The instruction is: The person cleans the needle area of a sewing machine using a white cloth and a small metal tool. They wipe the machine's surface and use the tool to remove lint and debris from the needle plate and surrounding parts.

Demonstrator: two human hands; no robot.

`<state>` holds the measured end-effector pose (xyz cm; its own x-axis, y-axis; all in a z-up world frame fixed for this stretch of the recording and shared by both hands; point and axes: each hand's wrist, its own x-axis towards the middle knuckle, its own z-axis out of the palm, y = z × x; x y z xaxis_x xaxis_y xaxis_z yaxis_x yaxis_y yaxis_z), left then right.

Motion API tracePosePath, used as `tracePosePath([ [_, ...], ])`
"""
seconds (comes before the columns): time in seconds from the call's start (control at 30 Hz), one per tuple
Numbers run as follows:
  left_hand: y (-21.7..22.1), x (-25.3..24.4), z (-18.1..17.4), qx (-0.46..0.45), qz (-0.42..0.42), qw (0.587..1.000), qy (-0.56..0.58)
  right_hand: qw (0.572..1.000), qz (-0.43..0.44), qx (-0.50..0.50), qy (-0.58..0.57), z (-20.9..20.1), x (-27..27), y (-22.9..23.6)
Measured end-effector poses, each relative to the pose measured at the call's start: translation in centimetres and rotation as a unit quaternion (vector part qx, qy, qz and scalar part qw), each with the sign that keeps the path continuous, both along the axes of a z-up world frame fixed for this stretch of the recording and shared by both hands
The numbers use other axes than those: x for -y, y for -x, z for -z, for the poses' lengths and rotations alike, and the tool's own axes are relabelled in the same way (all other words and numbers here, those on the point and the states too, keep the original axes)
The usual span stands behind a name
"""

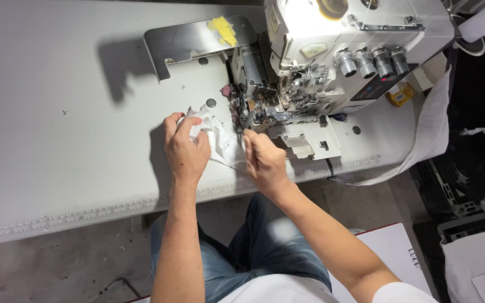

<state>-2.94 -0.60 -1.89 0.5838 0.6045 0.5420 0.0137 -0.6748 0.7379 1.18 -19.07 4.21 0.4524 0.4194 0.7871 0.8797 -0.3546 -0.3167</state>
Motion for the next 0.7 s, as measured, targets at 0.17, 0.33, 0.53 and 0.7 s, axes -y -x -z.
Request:
tracePosePath([
  [0.17,0.1,-0.2,-0.9,-0.003,0.011,0.999,0.03,0.985,-0.06,-0.119,-0.11,0.1,0.5,-2.0],
  [0.33,0.8,0.7,-4.0,0.012,0.027,0.994,0.108,0.988,-0.027,-0.081,-0.132,-2.7,2.1,0.7],
  [0.53,-2.9,5.2,-5.6,0.106,0.128,0.971,0.173,0.957,-0.03,-0.167,-0.234,2.2,2.9,0.6],
  [0.7,-4.1,6.3,-4.5,0.115,0.143,0.982,0.038,0.937,-0.008,-0.233,-0.258,4.6,4.0,1.0],
])
